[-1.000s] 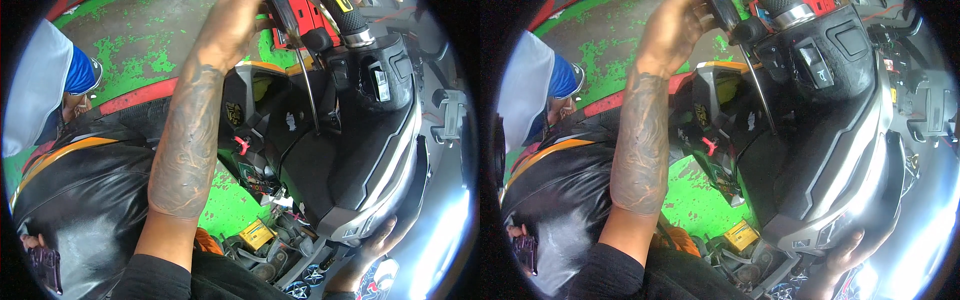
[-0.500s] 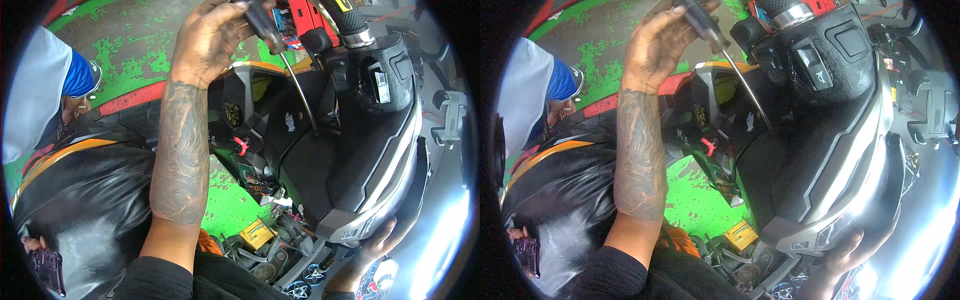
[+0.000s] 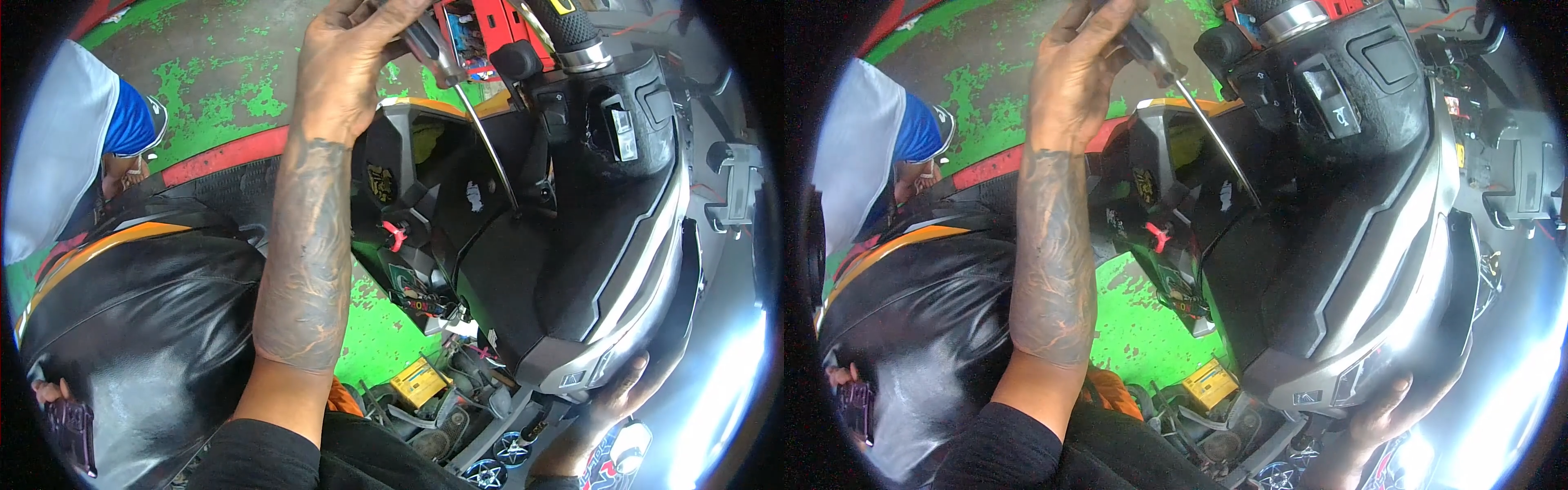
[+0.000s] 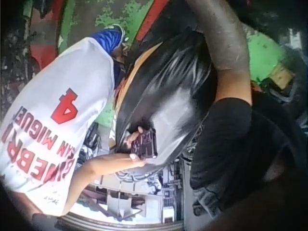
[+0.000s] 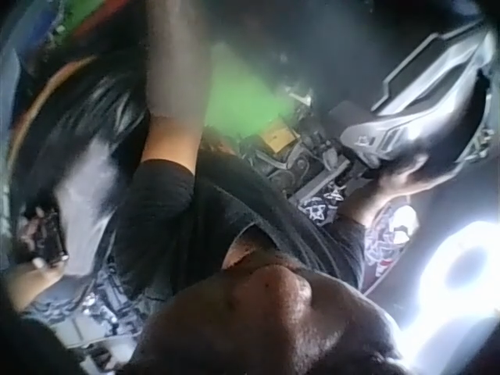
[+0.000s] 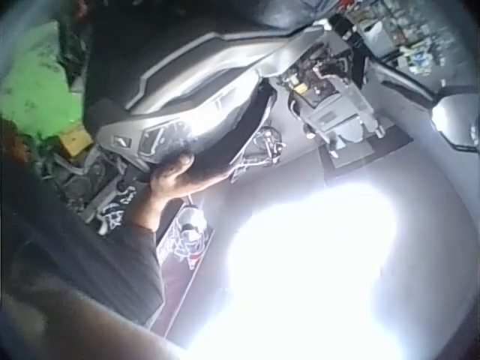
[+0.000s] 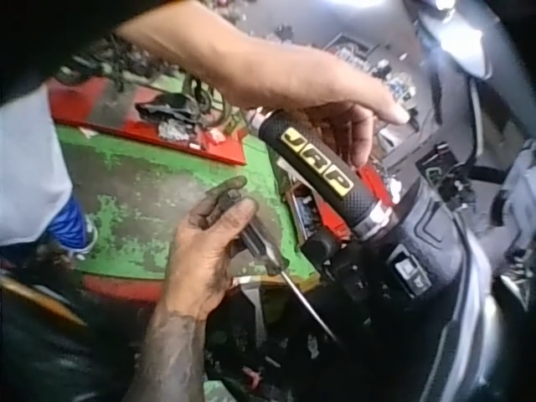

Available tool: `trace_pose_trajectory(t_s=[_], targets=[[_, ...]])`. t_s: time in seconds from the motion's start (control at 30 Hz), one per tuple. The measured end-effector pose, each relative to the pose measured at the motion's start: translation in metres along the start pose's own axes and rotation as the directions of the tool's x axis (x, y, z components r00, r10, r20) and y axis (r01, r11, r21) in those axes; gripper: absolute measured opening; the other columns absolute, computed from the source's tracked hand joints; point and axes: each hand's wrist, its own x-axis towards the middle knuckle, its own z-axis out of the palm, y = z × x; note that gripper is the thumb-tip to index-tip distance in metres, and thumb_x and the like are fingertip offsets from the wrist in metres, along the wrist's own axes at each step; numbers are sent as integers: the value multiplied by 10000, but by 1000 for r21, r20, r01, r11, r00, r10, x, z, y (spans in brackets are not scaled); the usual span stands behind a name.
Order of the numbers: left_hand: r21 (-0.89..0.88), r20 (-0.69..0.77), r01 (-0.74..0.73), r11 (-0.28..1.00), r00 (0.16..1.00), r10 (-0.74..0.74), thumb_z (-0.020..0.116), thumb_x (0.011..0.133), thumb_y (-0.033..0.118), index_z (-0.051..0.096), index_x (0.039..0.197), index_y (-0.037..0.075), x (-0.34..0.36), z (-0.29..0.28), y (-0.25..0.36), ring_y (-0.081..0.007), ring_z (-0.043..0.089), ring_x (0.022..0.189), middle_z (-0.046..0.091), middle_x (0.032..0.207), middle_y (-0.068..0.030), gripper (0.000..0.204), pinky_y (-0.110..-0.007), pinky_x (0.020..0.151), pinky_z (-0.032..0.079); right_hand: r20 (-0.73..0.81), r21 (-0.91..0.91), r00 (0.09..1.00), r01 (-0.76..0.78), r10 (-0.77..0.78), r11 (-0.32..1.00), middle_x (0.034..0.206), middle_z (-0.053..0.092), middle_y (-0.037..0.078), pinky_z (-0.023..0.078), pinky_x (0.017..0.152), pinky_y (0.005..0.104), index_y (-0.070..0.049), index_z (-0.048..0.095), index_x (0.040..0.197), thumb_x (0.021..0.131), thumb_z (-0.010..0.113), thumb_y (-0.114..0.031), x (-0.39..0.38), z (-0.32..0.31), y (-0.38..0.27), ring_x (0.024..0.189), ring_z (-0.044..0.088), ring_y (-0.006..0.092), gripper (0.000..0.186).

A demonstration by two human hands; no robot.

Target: Repairing and reassembling the front fairing and components of a motorcycle.

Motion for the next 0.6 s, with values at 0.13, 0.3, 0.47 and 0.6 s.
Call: trace_pose_trajectory(t_s=[0.13, 0.3, 0.47, 0.6], targets=[[180, -103, -67, 981, 991, 87, 652, 938, 101, 526, 1312, -15, 2, -1, -6, -219, 657, 963, 652, 1126, -145, 412, -318, 816, 561, 7, 31, 1000, 9, -9, 999, 1566, 306, 191, 205, 1185, 507, -51, 315, 1522, 1039, 421, -383, 2, 1, -4, 1459, 269, 340, 595], [-207, -38, 46, 977, 998, -55, 571, 955, 53, 487, 1359, -8, -9, -5, 4, -283, 657, 1027, 626, 1214, -194, 418, -372, 832, 579, -19, 32, 1000, 3, -3, 999, 1574, 302, 172, 195, 1189, 506, -72, 317, 1526, 1039, 418, -386, -3, 2, 0, 1465, 259, 337, 588], [305, -202, 11, 952, 978, 54, 660, 936, 112, 563, 1261, -13, -14, 7, -2, -220, 675, 898, 677, 988, -106, 361, -361, 738, 587, -25, -19, 1000, 7, -7, 1000, 1573, 306, 171, 199, 1188, 509, -78, 319, 1526, 1042, 406, -389, 0, 2, -1, 1465, 259, 336, 582], [-135, -96, 104, 985, 988, -118, 585, 958, 107, 550, 1276, -24, -9, -8, 3, -226, 677, 891, 675, 997, -108, 346, -394, 772, 580, 1, 31, 999, 34, -34, 999, 1568, 316, 173, 201, 1187, 507, -73, 318, 1525, 1045, 402, -373, 1, 3, -2, 1462, 268, 336, 573]])
